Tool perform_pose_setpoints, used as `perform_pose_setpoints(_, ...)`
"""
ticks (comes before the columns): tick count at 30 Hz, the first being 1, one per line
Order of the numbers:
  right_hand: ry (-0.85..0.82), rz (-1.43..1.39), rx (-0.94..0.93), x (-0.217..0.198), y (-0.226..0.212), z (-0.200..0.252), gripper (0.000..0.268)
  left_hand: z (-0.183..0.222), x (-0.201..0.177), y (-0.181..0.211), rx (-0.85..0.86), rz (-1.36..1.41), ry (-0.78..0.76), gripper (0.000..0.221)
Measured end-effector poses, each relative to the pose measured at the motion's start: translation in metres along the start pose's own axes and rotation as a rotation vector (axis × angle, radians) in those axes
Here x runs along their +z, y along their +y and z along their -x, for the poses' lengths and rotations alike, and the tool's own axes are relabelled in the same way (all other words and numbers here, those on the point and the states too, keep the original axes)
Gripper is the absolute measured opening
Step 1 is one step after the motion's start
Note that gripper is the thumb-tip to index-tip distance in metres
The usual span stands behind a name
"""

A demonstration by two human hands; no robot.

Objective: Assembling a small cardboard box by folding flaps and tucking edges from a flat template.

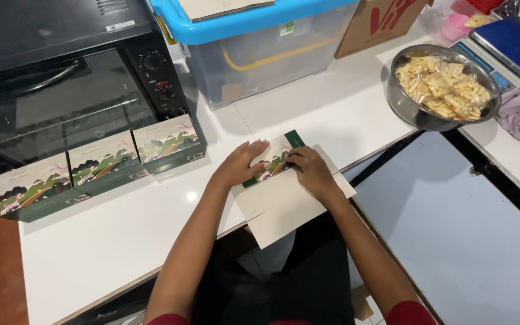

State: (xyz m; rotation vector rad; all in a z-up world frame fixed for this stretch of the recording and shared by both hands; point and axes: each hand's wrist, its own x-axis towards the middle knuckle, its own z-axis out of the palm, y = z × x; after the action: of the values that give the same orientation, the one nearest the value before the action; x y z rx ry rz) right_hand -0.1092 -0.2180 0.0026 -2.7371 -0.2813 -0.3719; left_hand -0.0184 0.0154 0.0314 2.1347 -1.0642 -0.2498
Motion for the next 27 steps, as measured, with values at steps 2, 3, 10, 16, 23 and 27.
perform_pose_setpoints(2, -0.146, -0.112, 0.091, -0.021, -0.023, -0.001, 0.027, -0.001, 0.009, -0.001, -0.027, -0.14, -0.053, 0.059)
perform_pose_setpoints(3, -0.192, -0.23, 0.149, -0.032, -0.037, -0.003, 0.03, -0.002, 0.01, -0.001, -0.046, -0.204, -0.085, 0.063)
perform_pose_setpoints(10, -0.391, 0.064, 0.172, -0.015, -0.05, -0.018, 0.076, -0.001, 0.014, -0.005, -0.228, -0.449, -0.167, 0.084)
perform_pose_setpoints(16, -0.36, 0.191, 0.339, -0.008, -0.043, -0.033, 0.069, 0.0, 0.011, 0.003, -0.26, -0.465, -0.224, 0.091)
perform_pose_setpoints(23, -0.396, 0.066, 0.017, 0.01, -0.033, -0.017, 0.06, -0.001, 0.014, 0.002, -0.243, -0.579, -0.278, 0.098)
perform_pose_setpoints(27, -0.391, -0.014, -0.002, 0.013, -0.028, -0.004, 0.058, -0.003, 0.014, 0.001, -0.243, -0.627, -0.331, 0.104)
